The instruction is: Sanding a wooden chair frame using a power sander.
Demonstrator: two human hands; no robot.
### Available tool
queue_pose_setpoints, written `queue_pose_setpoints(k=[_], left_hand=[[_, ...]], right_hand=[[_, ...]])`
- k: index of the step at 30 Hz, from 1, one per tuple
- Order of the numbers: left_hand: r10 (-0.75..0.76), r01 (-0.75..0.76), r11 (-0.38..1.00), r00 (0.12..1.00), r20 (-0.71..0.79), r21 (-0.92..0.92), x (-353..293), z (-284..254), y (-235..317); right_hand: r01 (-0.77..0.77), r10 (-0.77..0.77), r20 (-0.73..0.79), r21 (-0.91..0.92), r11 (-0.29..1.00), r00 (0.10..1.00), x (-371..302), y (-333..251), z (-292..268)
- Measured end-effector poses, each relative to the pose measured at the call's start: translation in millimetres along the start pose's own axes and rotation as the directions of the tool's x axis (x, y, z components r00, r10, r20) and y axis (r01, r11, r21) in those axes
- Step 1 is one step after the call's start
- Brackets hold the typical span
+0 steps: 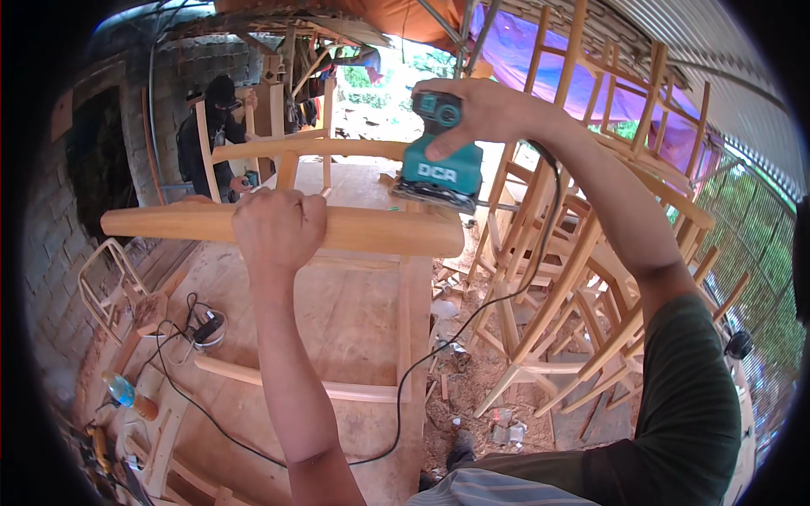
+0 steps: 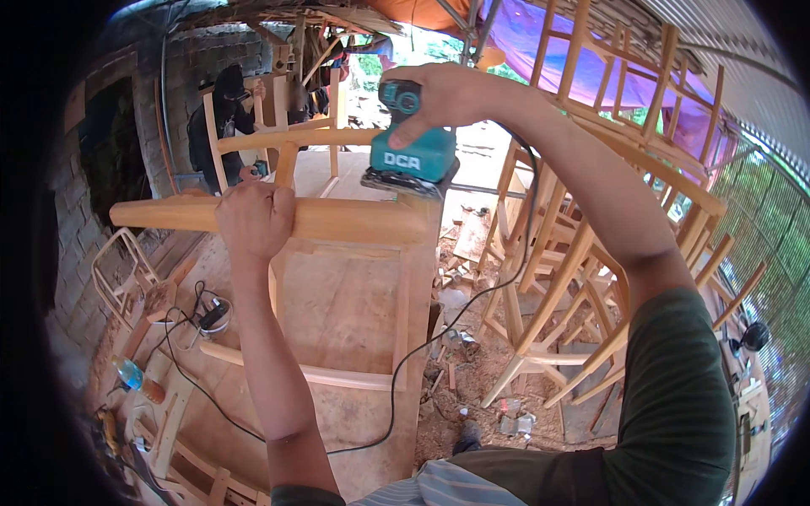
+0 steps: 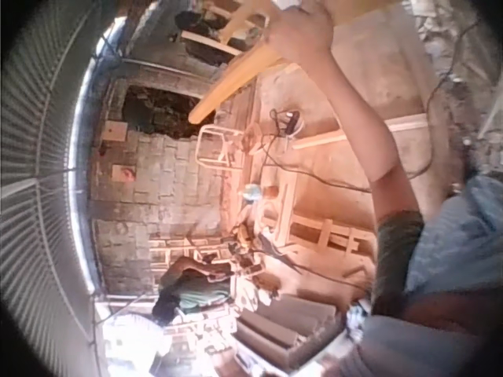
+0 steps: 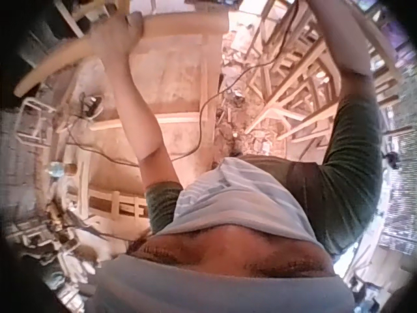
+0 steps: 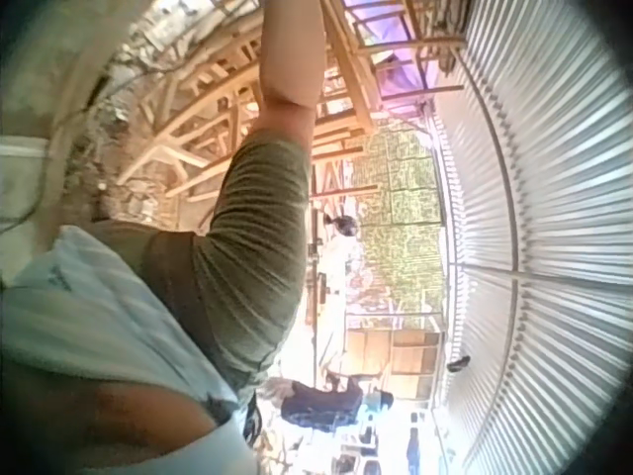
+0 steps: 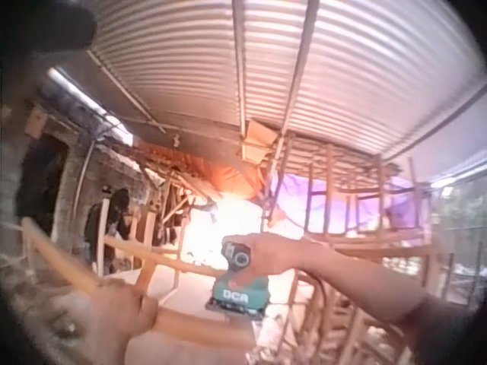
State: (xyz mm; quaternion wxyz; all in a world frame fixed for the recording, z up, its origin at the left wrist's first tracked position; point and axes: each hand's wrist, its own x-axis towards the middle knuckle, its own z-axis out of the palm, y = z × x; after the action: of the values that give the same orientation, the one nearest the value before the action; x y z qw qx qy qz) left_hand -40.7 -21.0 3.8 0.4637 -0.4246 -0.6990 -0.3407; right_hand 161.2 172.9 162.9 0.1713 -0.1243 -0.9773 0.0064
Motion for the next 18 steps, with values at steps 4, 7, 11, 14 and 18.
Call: queue_pose_setpoints(k=[4,7,11,14,18], left_hand=[[0.006,-0.006,1.000,1.000,-0.017,-0.009,-1.1,3.2,-1.6],[0.030,-0.030,1.000,0.999,-0.038,-0.006,-1.5,3.2,-1.0],[0.005,-0.006,1.000,1.000,-0.019,-0.028,0.7,-1.2,2.2],[0.011,-0.011,0.999,1.000,-0.007,-0.036,1.1,2.8,2.8],[-0.015,0.017,0.999,0.998,0.062,-0.036,-1.0,-0.9,-0.3]], right_hand=[[0.083,-0.084,0.041,0.020,0.996,0.996,3.4,2.9,-6.1],[0.128,-0.129,0.058,0.030,0.991,0.990,-12.1,-3.5,-8.2],[0.095,-0.096,0.020,0.058,0.994,0.995,-6.6,15.0,-4.2],[0.052,-0.048,-0.053,0.077,0.996,0.997,-10.3,30.9,-1.2],[0.149,-0.127,-0.157,0.133,0.980,0.979,-45.7,20.3,5.2]])
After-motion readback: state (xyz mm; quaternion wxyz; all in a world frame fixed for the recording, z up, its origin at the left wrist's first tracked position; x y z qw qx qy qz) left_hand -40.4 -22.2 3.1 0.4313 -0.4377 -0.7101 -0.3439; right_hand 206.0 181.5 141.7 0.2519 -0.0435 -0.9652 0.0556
